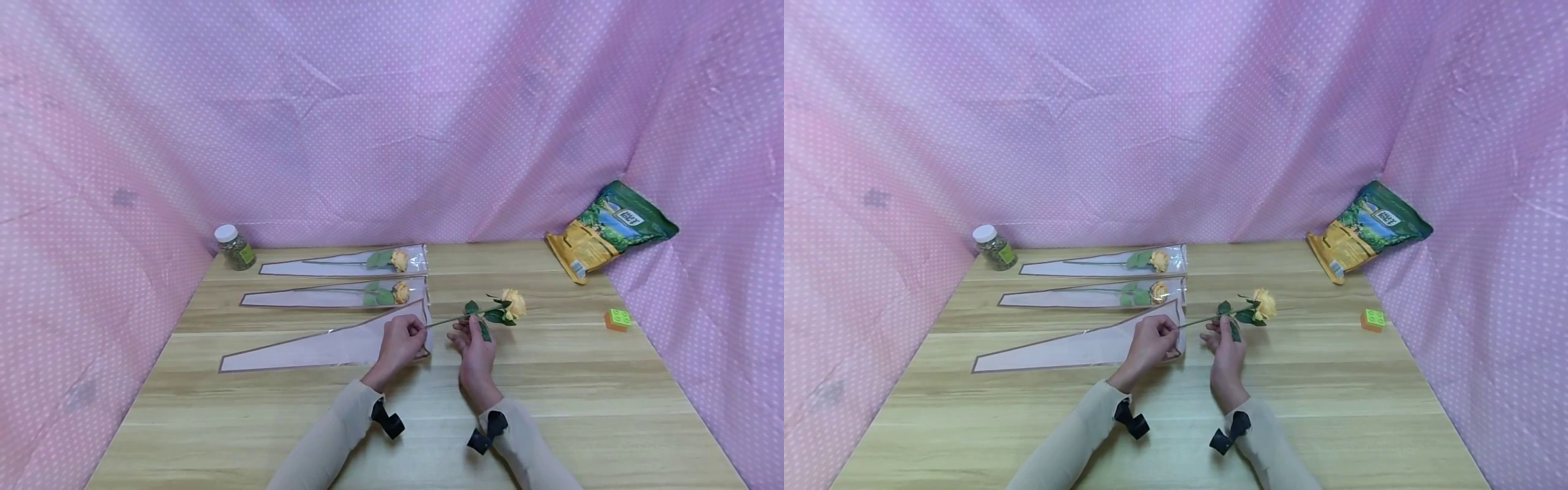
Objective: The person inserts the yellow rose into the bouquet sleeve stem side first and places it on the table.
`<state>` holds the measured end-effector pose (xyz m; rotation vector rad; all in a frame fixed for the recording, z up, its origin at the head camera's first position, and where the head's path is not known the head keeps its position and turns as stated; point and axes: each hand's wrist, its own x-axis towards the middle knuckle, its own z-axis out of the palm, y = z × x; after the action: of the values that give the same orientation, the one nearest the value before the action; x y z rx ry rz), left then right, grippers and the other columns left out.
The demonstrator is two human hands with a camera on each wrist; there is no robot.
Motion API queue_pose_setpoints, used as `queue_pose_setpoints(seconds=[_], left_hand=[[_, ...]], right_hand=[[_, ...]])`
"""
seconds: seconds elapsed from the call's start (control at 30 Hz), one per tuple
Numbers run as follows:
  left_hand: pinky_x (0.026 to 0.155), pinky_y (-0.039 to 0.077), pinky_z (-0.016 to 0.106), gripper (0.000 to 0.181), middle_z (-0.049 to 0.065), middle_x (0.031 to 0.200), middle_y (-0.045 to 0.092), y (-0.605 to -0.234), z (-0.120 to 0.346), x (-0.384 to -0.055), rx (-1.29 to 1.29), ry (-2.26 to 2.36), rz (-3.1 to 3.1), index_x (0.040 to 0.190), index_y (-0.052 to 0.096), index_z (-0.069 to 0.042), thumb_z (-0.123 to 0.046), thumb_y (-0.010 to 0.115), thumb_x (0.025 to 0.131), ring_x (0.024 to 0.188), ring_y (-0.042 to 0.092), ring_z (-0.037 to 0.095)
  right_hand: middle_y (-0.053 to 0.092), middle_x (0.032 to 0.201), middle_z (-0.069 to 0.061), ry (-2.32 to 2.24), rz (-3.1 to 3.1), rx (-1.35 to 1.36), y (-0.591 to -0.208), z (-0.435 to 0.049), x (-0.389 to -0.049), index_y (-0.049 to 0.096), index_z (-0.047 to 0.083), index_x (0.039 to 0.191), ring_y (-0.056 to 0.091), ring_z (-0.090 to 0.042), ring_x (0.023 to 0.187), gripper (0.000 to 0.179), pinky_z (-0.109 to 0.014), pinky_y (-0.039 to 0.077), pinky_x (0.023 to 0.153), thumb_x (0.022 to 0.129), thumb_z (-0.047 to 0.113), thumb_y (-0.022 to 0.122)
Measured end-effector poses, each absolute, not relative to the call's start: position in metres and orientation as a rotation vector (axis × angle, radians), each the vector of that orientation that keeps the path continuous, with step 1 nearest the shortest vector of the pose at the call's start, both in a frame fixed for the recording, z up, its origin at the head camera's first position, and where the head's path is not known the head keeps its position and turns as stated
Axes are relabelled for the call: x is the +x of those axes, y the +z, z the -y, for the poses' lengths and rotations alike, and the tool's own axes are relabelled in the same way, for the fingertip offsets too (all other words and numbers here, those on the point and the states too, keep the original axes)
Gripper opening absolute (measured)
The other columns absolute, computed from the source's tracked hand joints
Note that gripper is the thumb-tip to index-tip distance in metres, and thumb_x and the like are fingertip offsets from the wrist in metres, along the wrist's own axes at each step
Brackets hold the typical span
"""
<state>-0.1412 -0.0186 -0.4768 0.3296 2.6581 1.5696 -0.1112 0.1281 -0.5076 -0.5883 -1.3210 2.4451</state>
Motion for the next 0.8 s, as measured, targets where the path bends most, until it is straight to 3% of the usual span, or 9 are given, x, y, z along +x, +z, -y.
queue_pose_setpoints(seconds=[0.17, 0.43, 0.67, 0.8], left_hand=[[0.051, 0.039, 0.018, 0.01, 0.006, 0.065, 0.065, -0.478, 0.019, -0.141, 0.341, 1.574, -2.647, 0.076, 0.071, -0.003, -0.002, 0.066, 0.084, 0.055, 0.049, 0.005], [0.05, 0.039, 0.018, 0.011, 0.003, 0.064, 0.064, -0.48, 0.018, -0.141, 0.329, 1.576, -2.62, 0.076, 0.07, -0.004, -0.003, 0.065, 0.086, 0.054, 0.049, 0.004], [0.05, 0.04, 0.018, 0.009, 0.004, 0.065, 0.064, -0.479, 0.019, -0.14, 0.335, 1.589, -2.616, 0.077, 0.07, -0.003, -0.001, 0.065, 0.084, 0.055, 0.05, 0.004], [0.051, 0.04, 0.018, 0.01, 0.004, 0.066, 0.065, -0.478, 0.02, -0.141, 0.327, 1.58, -2.61, 0.078, 0.071, -0.003, -0.002, 0.065, 0.085, 0.056, 0.05, 0.005]], right_hand=[[0.071, 0.085, 0.002, 2.423, 1.294, -0.574, -0.505, -0.133, -0.112, 0.056, 0.011, 0.11, 0.072, -0.015, 0.084, 0.017, -0.028, 0.061, 0.071, 0.101, 0.025, 0.058], [0.074, 0.103, 0.0, 2.413, 1.266, -0.553, -0.504, -0.139, -0.113, 0.053, 0.011, 0.123, 0.071, -0.011, 0.083, 0.031, -0.029, 0.061, 0.07, 0.099, 0.03, 0.06], [0.071, 0.097, 0.007, 2.42, 1.235, -0.642, -0.5, -0.146, -0.116, 0.055, 0.006, 0.132, 0.071, -0.01, 0.066, 0.043, -0.028, 0.061, 0.067, 0.1, 0.036, 0.058], [0.072, 0.093, 0.005, 2.401, 1.202, -0.645, -0.5, -0.148, -0.117, 0.06, 0.006, 0.126, 0.07, -0.008, 0.066, 0.036, -0.025, 0.06, 0.064, 0.099, 0.031, 0.06]])
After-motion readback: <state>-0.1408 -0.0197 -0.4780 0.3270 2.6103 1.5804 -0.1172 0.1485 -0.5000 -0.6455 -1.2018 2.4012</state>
